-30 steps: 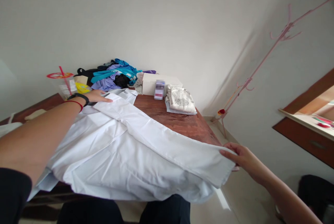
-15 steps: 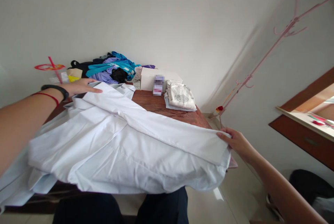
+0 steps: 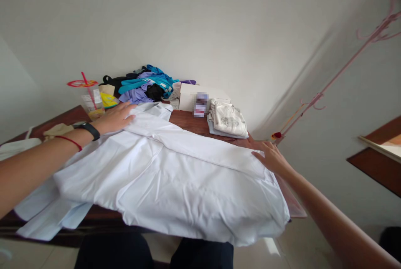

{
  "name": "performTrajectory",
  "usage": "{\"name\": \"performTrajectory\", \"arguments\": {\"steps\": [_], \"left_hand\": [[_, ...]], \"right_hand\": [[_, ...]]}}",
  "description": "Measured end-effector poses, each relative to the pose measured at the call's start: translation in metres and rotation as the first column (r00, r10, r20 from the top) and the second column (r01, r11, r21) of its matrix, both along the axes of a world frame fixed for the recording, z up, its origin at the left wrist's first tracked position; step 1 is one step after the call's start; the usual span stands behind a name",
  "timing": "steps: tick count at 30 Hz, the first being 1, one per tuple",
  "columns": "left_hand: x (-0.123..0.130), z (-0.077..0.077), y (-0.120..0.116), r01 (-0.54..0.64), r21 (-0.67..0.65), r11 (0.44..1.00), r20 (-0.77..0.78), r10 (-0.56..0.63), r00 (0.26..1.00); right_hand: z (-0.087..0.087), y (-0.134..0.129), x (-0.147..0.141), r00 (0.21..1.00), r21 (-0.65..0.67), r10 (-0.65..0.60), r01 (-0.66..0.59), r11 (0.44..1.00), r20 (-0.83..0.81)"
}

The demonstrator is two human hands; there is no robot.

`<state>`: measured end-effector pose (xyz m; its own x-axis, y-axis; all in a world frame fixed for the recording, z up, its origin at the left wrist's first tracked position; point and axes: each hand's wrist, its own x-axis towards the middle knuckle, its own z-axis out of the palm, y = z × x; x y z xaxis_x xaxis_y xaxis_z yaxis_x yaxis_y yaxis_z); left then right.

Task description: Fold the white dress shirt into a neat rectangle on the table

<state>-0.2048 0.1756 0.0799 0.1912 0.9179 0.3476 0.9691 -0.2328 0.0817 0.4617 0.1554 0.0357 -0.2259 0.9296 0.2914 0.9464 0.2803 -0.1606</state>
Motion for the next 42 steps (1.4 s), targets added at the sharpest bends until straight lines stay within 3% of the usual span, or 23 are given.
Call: {"name": "performTrajectory", "arguments": {"steps": [2,5,9,13,15,17,19,21,23,28,31,37,42], "left_hand": [[0.028,-0.002,-0.014,0.142,-0.053,0.988,-0.086,-0.146,0.986],[0.064,-0.015,-0.033,0.248,-0.269,0.931,-0.133,-0.291,0.947],[0.080,-0.038,-0.048,0.194,-0.358,0.913,-0.116,-0.250,0.961],[0.082,-0.033,-0.074,0.136,-0.350,0.927,-0.128,-0.191,0.973],[0.091,-0.022,-0.103,0.156,-0.345,0.925,-0.102,-0.203,0.974],[0.110,-0.012,-0.143,0.312,-0.335,0.889,-0.060,-0.351,0.934],[0.138,-0.007,-0.184,0.478,-0.318,0.819,-0.070,-0.523,0.849],[0.171,-0.011,-0.218,0.573,-0.261,0.777,-0.118,-0.615,0.779],[0.203,-0.025,-0.240,0.635,-0.169,0.754,-0.189,-0.657,0.730],[0.255,-0.078,-0.241,0.686,0.131,0.716,-0.386,-0.600,0.701],[0.269,-0.095,-0.233,0.677,0.210,0.706,-0.401,-0.569,0.718],[0.292,-0.087,-0.231,0.658,0.221,0.720,-0.345,-0.573,0.743],[0.308,-0.076,-0.234,0.702,0.159,0.694,-0.269,-0.654,0.707]], "right_hand": [[-0.005,-0.029,-0.021,0.993,0.028,0.118,-0.119,0.993,0.006],[-0.011,-0.069,-0.050,0.955,-0.162,0.295,-0.287,0.944,0.029],[-0.019,-0.098,-0.063,0.947,-0.296,0.317,-0.289,0.910,0.051],[-0.022,-0.111,-0.056,0.962,-0.290,0.272,-0.251,0.924,0.035],[-0.024,-0.119,-0.053,0.968,-0.260,0.249,-0.235,0.937,0.020],[-0.027,-0.126,-0.051,0.973,-0.215,0.229,-0.226,0.950,-0.009],[-0.029,-0.129,-0.050,0.976,-0.174,0.212,-0.218,0.960,-0.050],[-0.030,-0.130,-0.051,0.976,-0.152,0.196,-0.209,0.966,-0.093],[-0.030,-0.127,-0.052,0.974,-0.140,0.187,-0.205,0.969,-0.128],[-0.029,-0.124,-0.053,0.964,-0.132,0.189,-0.215,0.968,-0.188],[-0.030,-0.125,-0.052,0.955,-0.125,0.188,-0.220,0.967,-0.228],[-0.032,-0.121,-0.046,0.925,-0.114,0.185,-0.234,0.966,-0.332],[-0.008,-0.148,-0.061,0.889,-0.010,0.179,-0.202,0.979,-0.422]]}}
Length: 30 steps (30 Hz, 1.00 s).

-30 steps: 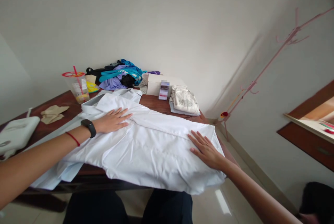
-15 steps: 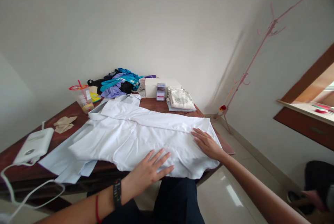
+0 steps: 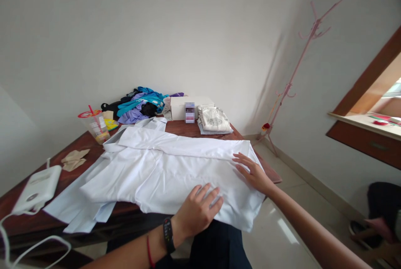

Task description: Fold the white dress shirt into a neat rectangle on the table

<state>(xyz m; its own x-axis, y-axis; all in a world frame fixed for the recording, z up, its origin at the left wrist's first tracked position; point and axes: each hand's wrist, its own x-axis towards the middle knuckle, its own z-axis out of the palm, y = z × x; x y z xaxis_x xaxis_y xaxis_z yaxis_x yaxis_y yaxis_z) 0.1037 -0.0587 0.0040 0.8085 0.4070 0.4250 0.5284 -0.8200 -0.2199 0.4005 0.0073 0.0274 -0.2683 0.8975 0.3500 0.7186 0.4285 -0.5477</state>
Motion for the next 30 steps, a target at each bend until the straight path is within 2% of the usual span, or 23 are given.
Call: {"name": "performTrajectory", "arguments": {"steps": [3,5,7,10,12,15,19,23,26,30], "left_hand": [[0.007,0.017,-0.001,-0.033,-0.229,0.973,0.043,0.044,0.998],[0.011,0.033,0.000,-0.093,-0.404,0.910,0.063,0.129,0.990],[0.013,0.051,0.001,-0.154,-0.518,0.841,0.056,0.213,0.975],[0.015,0.075,0.002,-0.225,-0.567,0.792,0.025,0.290,0.957],[0.016,0.087,0.001,-0.236,-0.561,0.793,0.022,0.300,0.954],[0.016,0.098,-0.003,-0.220,-0.551,0.805,0.043,0.290,0.956],[0.012,0.093,-0.005,-0.210,-0.541,0.814,0.041,0.275,0.961],[-0.012,0.069,-0.009,-0.215,-0.353,0.911,0.043,0.245,0.968],[-0.047,0.052,-0.015,-0.300,-0.158,0.941,0.010,0.306,0.952],[-0.111,0.047,-0.017,-0.459,0.016,0.888,0.031,0.459,0.888]], "right_hand": [[0.016,-0.045,-0.031,0.998,0.046,0.067,-0.067,0.997,0.011],[0.020,-0.076,-0.054,0.986,0.066,0.151,-0.156,0.986,0.063],[0.017,-0.099,-0.073,0.978,0.138,0.171,-0.187,0.973,0.115],[0.009,-0.111,-0.084,0.990,0.269,0.038,-0.075,0.960,0.139],[0.009,-0.108,-0.080,0.989,0.325,-0.062,0.014,0.946,0.137],[0.021,-0.105,-0.064,0.978,0.380,-0.139,0.070,0.922,0.156],[0.045,-0.113,-0.040,0.969,0.395,-0.171,0.088,0.914,0.178],[0.062,-0.123,-0.016,0.964,0.343,-0.157,0.077,0.936,0.214],[0.070,-0.125,0.001,0.967,0.269,-0.105,0.040,0.962,0.232],[0.077,-0.126,0.017,0.967,0.150,0.016,-0.055,0.987,0.254]]}}
